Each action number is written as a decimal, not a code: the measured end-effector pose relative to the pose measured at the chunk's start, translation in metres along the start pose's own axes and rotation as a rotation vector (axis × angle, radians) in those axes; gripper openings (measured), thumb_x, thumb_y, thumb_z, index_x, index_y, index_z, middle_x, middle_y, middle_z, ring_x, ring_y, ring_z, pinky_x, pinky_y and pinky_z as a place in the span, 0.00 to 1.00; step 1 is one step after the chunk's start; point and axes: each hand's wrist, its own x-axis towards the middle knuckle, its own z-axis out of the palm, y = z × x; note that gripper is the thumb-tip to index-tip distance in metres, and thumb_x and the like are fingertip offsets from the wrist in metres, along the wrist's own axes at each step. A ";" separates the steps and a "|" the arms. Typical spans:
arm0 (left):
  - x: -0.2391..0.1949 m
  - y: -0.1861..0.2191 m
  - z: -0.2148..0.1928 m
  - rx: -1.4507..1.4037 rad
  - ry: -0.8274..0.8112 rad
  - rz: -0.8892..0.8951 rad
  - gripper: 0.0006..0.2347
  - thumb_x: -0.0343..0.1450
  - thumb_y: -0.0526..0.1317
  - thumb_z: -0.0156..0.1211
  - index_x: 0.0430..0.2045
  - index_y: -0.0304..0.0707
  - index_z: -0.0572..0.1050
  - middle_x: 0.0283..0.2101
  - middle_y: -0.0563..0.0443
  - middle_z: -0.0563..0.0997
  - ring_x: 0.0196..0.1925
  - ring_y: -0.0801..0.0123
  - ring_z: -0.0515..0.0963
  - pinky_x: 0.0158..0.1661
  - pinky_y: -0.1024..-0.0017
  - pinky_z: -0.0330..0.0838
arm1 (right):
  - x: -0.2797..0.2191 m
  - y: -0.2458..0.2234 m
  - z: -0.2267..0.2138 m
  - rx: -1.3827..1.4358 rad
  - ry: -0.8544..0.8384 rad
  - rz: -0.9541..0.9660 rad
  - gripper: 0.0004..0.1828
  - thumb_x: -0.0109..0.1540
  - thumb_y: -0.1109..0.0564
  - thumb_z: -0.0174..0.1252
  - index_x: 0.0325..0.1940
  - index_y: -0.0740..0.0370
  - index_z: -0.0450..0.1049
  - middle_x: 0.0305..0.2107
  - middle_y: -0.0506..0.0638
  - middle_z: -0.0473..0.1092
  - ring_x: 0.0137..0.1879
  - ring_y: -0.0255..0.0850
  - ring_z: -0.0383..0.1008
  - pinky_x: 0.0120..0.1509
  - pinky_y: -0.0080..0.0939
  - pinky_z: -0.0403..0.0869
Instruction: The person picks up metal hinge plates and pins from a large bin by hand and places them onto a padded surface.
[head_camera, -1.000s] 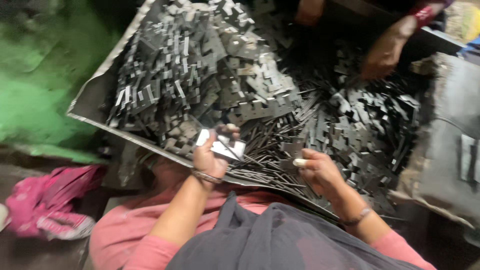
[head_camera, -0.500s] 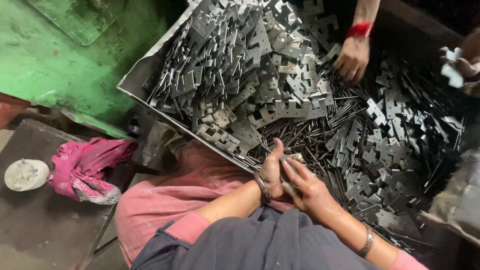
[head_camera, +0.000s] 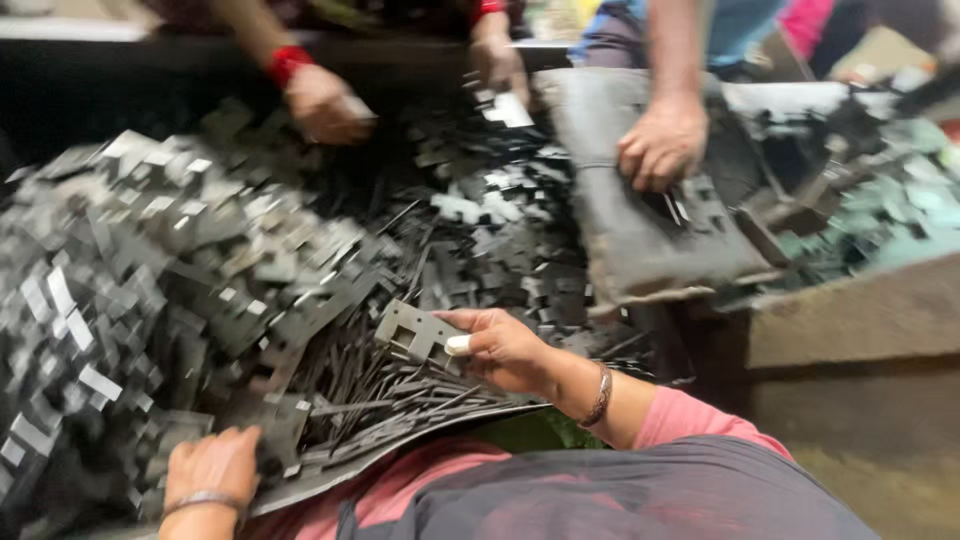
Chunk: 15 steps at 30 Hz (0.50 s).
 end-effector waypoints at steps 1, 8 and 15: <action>0.010 -0.001 0.001 0.067 -0.011 0.004 0.12 0.70 0.39 0.59 0.44 0.64 0.78 0.42 0.61 0.83 0.50 0.69 0.84 0.53 0.63 0.76 | -0.004 -0.008 -0.006 0.000 -0.004 -0.027 0.28 0.63 0.69 0.57 0.69 0.66 0.70 0.50 0.53 0.76 0.48 0.38 0.77 0.49 0.38 0.77; 0.011 -0.005 -0.018 -0.508 0.456 -0.265 0.10 0.69 0.47 0.66 0.44 0.57 0.82 0.49 0.57 0.82 0.44 0.62 0.83 0.47 0.62 0.79 | -0.034 -0.102 -0.102 -1.217 0.516 -0.997 0.23 0.67 0.68 0.55 0.68 0.67 0.71 0.52 0.60 0.76 0.56 0.52 0.75 0.60 0.51 0.73; 0.033 0.012 -0.013 -0.495 0.432 -0.227 0.17 0.59 0.53 0.74 0.32 0.45 0.84 0.54 0.49 0.80 0.48 0.54 0.82 0.46 0.60 0.77 | -0.041 -0.163 -0.246 -2.009 1.035 -0.753 0.39 0.58 0.71 0.45 0.77 0.74 0.58 0.61 0.71 0.68 0.60 0.66 0.72 0.65 0.57 0.73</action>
